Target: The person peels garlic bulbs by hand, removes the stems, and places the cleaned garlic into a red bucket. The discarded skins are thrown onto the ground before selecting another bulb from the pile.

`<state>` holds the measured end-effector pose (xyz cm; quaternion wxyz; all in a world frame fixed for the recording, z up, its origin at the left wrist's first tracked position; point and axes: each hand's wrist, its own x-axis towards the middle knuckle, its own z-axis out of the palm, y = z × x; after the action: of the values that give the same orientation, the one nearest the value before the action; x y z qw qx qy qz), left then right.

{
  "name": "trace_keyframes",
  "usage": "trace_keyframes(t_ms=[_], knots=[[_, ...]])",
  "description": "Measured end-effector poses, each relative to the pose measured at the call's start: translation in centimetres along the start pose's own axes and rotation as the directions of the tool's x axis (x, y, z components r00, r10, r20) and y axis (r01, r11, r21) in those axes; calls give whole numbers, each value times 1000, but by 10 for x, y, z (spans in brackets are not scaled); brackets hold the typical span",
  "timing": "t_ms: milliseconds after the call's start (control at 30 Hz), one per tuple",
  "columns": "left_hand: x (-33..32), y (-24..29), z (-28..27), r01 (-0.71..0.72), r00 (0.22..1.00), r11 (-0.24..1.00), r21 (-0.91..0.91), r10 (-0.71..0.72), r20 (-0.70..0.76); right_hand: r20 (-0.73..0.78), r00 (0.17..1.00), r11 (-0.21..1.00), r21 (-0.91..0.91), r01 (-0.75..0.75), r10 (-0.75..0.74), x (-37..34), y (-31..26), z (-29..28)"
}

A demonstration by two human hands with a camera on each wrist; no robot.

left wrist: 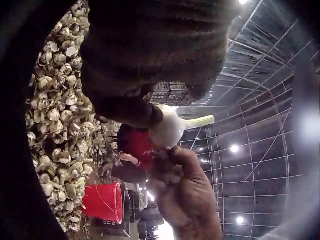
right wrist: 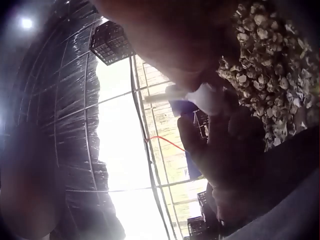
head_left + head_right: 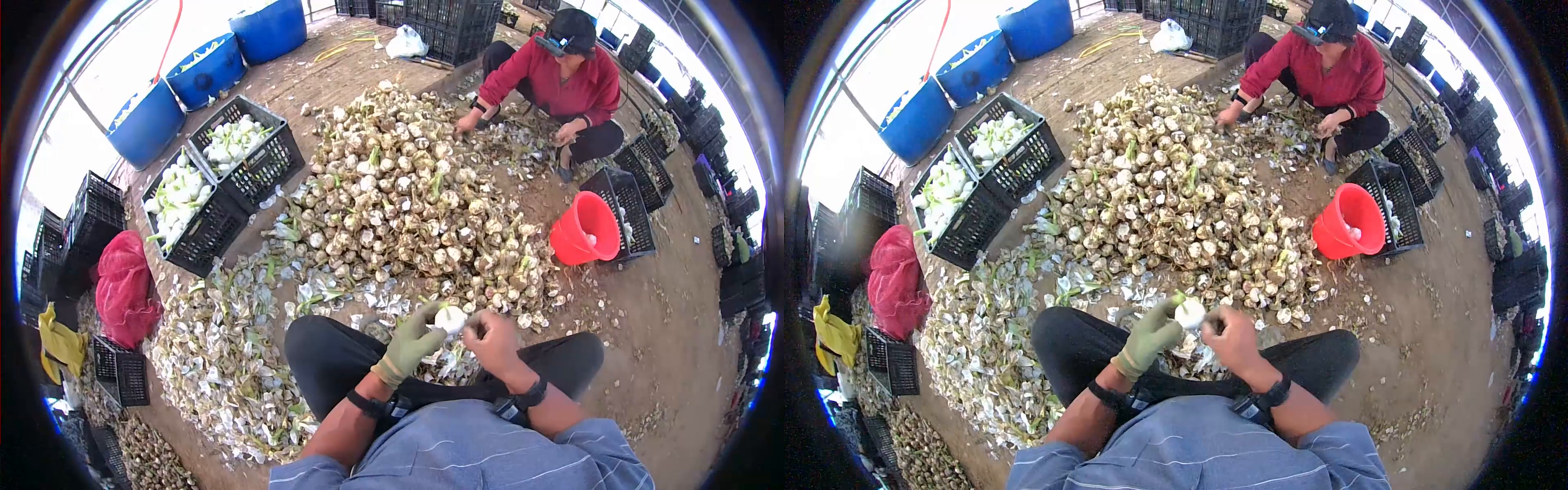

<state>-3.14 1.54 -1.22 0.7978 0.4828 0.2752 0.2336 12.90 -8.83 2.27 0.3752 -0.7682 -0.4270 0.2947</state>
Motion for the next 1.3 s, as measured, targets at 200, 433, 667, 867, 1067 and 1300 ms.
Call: trace_keyframes(t_ms=[200, 433, 667, 867, 1067, 1300], knots=[[-3, -7, -16, 162, 987, 987, 3, -162, 9, 227, 968, 975, 214, 59, -108, -4, -6, 18], [-4, 3, -17, 200, 977, 876, -438, -145, 157, 393, 917, 462, 802, -380, 70, 2, -10, -16], [-1, -1, -30, 158, 985, 685, -711, -63, 159, 294, 953, 81, 954, -289, -69, 0, -12, -47], [2, -15, -42, 7, 1000, 676, -737, -18, -7, 228, 974, 866, -484, 124, -11, 26, 32, -27], [2, -13, -34, 104, 994, 773, -626, -105, 36, 116, 965, 968, 115, 224, -237, 30, -31, 4], [3, -6, -34, 87, 989, 778, -622, -141, -38, 388, 916, 924, 376, -60, -99, 28, -49, 6]])
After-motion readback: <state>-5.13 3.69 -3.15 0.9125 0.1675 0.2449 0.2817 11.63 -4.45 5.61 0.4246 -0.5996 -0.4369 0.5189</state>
